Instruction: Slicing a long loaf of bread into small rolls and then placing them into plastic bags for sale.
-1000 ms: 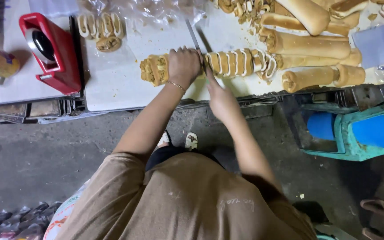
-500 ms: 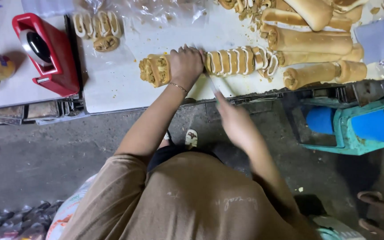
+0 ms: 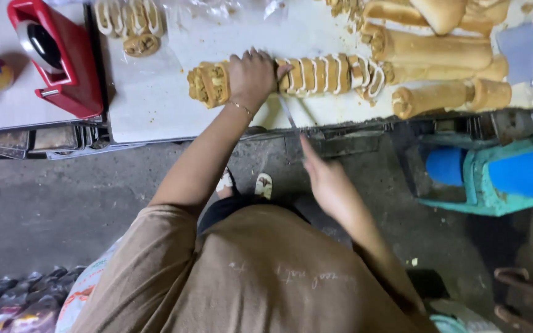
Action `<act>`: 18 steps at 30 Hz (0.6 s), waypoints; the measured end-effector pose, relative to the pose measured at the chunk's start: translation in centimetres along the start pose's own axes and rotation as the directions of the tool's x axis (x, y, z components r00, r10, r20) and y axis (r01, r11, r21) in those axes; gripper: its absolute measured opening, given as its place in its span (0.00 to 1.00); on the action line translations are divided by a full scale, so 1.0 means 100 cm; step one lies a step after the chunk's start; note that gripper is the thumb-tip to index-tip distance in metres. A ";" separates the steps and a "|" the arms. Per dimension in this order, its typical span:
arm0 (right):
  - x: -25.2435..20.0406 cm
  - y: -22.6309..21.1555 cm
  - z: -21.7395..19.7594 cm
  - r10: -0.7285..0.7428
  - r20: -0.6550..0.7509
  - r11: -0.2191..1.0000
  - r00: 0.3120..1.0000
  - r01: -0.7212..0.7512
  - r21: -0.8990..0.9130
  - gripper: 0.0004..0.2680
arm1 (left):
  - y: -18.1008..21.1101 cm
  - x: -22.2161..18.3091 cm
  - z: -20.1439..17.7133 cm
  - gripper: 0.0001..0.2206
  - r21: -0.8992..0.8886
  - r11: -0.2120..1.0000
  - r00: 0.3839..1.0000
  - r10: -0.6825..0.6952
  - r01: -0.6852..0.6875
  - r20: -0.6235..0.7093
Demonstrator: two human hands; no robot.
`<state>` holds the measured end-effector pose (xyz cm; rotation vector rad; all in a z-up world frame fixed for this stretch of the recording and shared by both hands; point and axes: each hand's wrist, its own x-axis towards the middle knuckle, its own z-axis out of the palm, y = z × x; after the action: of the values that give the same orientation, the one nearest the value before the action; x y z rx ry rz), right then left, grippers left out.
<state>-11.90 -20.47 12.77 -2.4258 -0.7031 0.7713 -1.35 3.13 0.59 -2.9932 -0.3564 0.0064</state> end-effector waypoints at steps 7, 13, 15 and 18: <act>0.096 0.017 0.036 0.031 -0.018 0.996 0.999 -0.032 -0.078 0.22 | 0.005 -0.005 0.005 0.40 0.012 0.999 0.999 0.033 -0.033 -0.018; 0.010 0.022 0.021 0.118 0.035 0.993 0.992 -0.117 -0.028 0.21 | -0.001 -0.004 -0.015 0.39 -0.022 0.999 0.999 0.026 -0.025 0.041; 0.001 0.035 0.031 0.168 0.083 0.986 0.982 -0.168 -0.011 0.22 | -0.001 -0.010 -0.018 0.39 -0.042 0.999 0.994 0.011 -0.007 0.106; 0.065 0.045 0.057 -0.059 -0.051 0.995 0.997 0.055 -0.082 0.22 | -0.002 -0.004 -0.016 0.39 -0.029 0.999 0.990 0.044 -0.040 0.135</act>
<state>-9.45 -18.21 3.65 -2.4774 -0.7930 0.6648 -1.77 2.98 2.18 -3.0342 -0.3092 0.2111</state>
